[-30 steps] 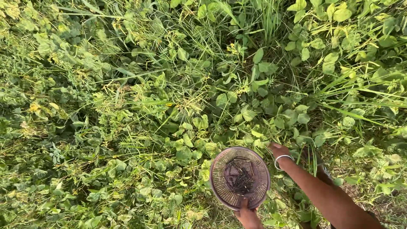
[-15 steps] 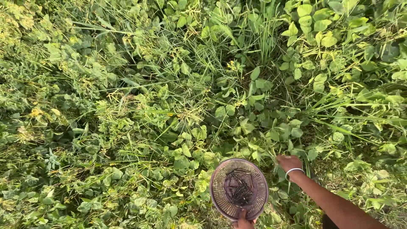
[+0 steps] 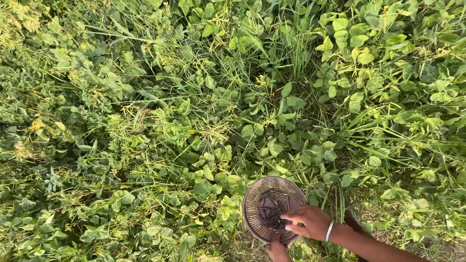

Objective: The person walks through a grassy field holding a perforated plastic basket and picks long green pods from low plants, placing them one at a time into the basket. They move along the vegetation, reaching with the free hand to harvest pods while carrying the basket in the other hand.

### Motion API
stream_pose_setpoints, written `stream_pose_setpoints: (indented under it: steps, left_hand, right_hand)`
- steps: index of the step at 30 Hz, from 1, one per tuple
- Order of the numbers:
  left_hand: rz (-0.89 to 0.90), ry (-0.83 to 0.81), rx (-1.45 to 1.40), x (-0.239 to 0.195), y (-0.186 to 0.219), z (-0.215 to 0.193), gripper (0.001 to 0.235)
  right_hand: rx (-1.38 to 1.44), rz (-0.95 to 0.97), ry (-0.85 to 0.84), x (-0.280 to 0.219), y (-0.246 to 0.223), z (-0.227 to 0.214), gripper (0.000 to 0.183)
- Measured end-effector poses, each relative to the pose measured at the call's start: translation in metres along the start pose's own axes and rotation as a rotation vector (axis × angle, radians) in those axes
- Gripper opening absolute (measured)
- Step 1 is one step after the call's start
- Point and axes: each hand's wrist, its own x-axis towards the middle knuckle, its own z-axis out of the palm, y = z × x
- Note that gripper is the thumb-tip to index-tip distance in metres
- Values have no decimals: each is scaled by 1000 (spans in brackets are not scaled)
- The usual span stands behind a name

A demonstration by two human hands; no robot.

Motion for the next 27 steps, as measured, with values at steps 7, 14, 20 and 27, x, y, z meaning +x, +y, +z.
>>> stream_pose_setpoints:
  steps: [7,14,20,27]
  left_hand:
    - [33,-30,2,-22,23,12,57]
    - [1,79,-55,-20,27,10,59]
    - [-24,230,-95,-9,10,0,57]
    - [-18,339,-89,-3,-11,-9,56]
  right_hand:
    - [318,110,340,11,55,18,31]
    - [474,764,326,61,153,60,27]
    - [1314,1091,339,107,155,95,36]
    - [1326,1312,581,130,133,81,31]
